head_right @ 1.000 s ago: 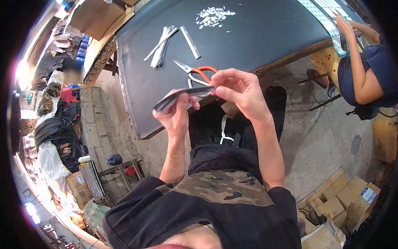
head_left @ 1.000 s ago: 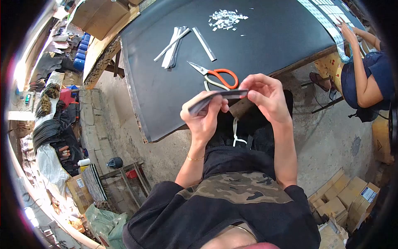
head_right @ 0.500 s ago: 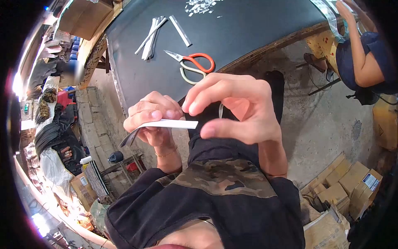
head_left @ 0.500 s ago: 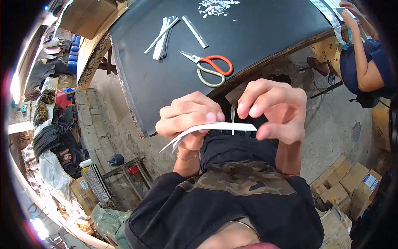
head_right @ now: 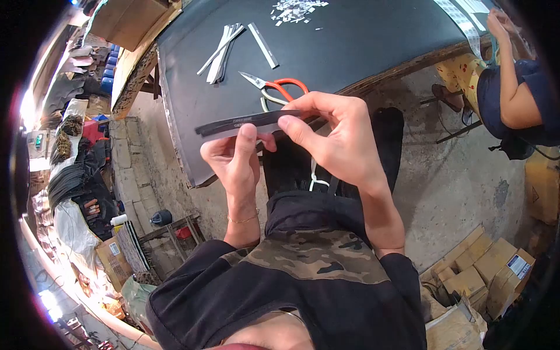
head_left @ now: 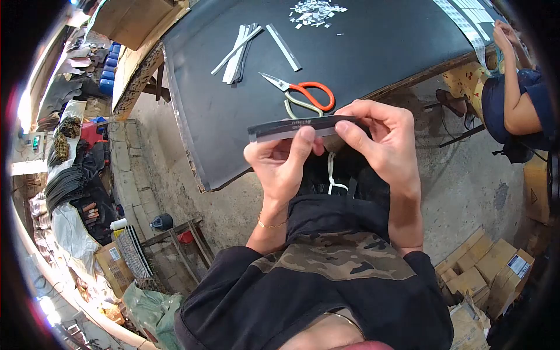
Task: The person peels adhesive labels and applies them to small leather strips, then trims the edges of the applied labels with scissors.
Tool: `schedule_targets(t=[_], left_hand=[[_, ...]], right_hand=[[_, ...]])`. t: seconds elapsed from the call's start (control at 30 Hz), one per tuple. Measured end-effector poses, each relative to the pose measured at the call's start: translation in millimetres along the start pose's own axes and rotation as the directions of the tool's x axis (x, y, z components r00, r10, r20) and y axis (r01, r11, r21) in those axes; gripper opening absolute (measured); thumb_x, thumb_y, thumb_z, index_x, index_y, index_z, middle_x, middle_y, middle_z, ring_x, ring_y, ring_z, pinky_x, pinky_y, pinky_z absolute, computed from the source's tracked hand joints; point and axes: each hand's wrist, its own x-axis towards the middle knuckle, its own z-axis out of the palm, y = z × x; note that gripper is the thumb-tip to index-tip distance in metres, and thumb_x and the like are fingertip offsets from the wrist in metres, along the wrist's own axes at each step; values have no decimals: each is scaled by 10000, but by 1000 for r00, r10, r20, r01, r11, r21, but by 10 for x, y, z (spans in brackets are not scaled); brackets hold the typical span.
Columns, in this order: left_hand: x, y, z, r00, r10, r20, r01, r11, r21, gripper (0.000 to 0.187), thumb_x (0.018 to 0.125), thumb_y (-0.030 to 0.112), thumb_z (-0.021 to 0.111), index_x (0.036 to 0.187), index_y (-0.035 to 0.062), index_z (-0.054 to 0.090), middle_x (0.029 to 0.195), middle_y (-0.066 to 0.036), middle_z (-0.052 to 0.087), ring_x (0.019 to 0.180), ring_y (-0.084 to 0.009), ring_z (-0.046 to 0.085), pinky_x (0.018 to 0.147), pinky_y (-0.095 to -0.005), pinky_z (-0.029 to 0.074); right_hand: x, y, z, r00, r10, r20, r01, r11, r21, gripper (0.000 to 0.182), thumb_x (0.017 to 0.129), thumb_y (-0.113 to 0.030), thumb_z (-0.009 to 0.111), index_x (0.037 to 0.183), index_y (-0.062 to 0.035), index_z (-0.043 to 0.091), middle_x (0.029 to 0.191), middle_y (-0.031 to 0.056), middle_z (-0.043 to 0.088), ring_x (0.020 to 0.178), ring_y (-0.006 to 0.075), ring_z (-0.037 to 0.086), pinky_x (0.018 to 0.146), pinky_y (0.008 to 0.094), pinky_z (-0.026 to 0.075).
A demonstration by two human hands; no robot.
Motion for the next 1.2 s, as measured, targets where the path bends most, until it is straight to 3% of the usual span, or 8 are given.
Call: schedule_targets(t=[0.1,0.17,0.37,0.43,0.47,0.67,1.07,1.2], left_hand=[[31,-113,-17,991,-110,71,114,992,-60,86,845,18,635,876,-62,642,741,-88,648,623,-113,600,566,-238,494],[85,-137,-1,992,-88,91,92,995,-41,86,845,24,635,868,-58,644,732,-78,645,609,-111,593,555,-237,489],[111,-129,26,979,-203,-28,202,979,-37,100,843,41,640,837,-58,643,679,-76,632,553,-115,584,497,-242,480],[122,-111,28,970,-235,-65,233,972,-39,100,843,38,636,821,-60,641,652,-82,627,522,-117,578,475,-242,473],[126,-116,12,969,-235,-70,233,972,-40,100,843,38,636,821,-60,641,652,-82,627,522,-117,578,475,-242,473],[114,-131,17,965,-251,-72,249,968,-35,106,841,43,633,809,-57,644,629,-86,625,507,-114,576,465,-235,470],[66,-128,9,965,-254,-59,252,967,-36,106,847,49,628,811,-50,641,645,-85,629,517,-118,582,477,-242,478],[69,-137,-34,970,-237,-54,234,971,-48,249,911,158,572,808,-58,638,648,-94,627,526,-123,583,493,-251,483]], right_hand=[[61,49,-22,999,53,11,-53,999,10,141,794,-42,665,896,55,659,785,53,655,722,75,590,658,212,474],[92,71,-25,998,57,20,-57,998,9,145,793,-40,666,901,56,658,782,51,653,710,74,589,649,209,475],[143,138,-51,988,147,45,-149,988,39,157,798,-36,667,932,46,653,814,61,653,740,87,599,673,224,491],[135,133,-69,979,200,44,-204,971,124,215,801,-23,659,1005,38,629,869,73,652,792,102,610,721,234,499],[133,132,-78,990,136,20,-138,981,136,267,798,-14,653,1058,27,604,902,76,648,831,113,615,767,239,497],[132,97,-49,998,59,2,-59,997,45,241,793,-12,654,1028,17,607,878,73,648,825,110,615,777,244,493],[121,101,8,994,105,-25,-104,993,47,144,785,45,650,923,12,624,792,8,598,724,49,561,677,190,462],[110,128,-5,996,80,-49,-78,996,36,124,785,27,649,907,11,638,778,7,620,708,50,577,658,195,473]])
